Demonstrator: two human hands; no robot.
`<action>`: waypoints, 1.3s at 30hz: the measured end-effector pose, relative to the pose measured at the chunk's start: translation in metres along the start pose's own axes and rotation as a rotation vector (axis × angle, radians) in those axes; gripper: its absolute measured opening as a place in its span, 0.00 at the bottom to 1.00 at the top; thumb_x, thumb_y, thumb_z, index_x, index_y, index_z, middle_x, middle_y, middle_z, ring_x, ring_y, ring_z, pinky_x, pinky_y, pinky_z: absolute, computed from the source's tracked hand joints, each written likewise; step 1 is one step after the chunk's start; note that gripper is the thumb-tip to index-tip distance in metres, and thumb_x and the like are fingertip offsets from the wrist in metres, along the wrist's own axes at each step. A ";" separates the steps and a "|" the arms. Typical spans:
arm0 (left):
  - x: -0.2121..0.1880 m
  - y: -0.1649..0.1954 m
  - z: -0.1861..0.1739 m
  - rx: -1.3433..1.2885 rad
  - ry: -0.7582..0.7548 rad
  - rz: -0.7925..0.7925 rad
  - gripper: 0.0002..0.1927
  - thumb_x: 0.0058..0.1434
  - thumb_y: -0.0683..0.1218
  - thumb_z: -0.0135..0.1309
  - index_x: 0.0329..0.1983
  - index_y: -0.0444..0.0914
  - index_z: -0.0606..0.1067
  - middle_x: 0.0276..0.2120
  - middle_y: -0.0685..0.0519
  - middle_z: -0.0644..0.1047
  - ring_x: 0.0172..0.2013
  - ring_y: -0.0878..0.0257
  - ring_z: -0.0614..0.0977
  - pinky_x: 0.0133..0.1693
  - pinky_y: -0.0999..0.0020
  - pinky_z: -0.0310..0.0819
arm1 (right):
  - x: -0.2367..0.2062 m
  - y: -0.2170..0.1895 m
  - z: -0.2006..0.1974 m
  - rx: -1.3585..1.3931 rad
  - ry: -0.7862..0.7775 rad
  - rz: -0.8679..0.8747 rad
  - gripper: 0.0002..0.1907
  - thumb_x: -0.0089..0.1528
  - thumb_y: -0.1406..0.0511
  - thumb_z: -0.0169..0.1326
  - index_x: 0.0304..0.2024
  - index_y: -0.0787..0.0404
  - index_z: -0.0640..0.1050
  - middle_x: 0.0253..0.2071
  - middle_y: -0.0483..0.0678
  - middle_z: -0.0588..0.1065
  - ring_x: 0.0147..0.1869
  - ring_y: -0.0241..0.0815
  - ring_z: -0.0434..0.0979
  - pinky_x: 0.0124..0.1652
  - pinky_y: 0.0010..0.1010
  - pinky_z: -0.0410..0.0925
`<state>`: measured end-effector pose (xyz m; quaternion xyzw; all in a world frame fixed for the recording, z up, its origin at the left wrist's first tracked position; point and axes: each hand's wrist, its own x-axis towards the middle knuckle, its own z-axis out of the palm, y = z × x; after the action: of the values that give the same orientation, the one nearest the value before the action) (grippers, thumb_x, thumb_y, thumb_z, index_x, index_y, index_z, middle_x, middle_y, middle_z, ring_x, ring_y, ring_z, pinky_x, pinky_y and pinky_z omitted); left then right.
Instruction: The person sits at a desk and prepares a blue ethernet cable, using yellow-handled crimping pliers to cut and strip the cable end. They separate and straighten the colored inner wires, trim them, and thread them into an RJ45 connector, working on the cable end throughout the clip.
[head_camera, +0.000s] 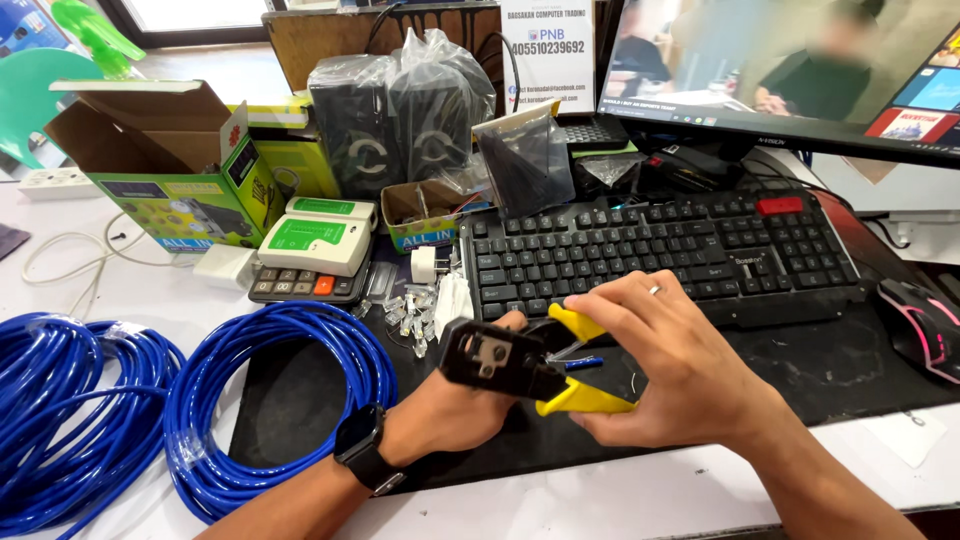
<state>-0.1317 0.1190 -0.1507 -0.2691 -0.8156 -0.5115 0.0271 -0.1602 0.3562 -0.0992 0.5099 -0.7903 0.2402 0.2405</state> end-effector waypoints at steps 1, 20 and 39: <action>-0.001 -0.001 0.000 -0.034 0.009 0.050 0.08 0.60 0.33 0.53 0.39 0.35 0.68 0.29 0.51 0.72 0.31 0.62 0.75 0.35 0.67 0.69 | 0.000 0.000 0.000 0.013 -0.002 0.014 0.47 0.38 0.57 0.73 0.57 0.63 0.71 0.49 0.53 0.72 0.46 0.53 0.71 0.47 0.43 0.65; -0.007 -0.027 0.001 -0.295 0.106 0.197 0.18 0.57 0.25 0.45 0.47 0.33 0.69 0.45 0.52 0.69 0.47 0.64 0.72 0.51 0.69 0.70 | -0.004 -0.013 0.019 0.060 0.027 0.070 0.47 0.42 0.57 0.73 0.57 0.70 0.69 0.44 0.55 0.75 0.41 0.52 0.80 0.38 0.36 0.74; -0.008 -0.036 0.000 -0.244 0.166 0.120 0.19 0.56 0.26 0.48 0.50 0.32 0.71 0.47 0.51 0.71 0.49 0.62 0.75 0.54 0.69 0.71 | -0.008 -0.021 0.027 -0.044 0.105 0.006 0.40 0.47 0.63 0.72 0.55 0.76 0.69 0.44 0.59 0.76 0.40 0.52 0.82 0.35 0.34 0.75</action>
<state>-0.1420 0.1040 -0.1826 -0.2754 -0.7247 -0.6249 0.0921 -0.1419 0.3370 -0.1220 0.4887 -0.7834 0.2498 0.2918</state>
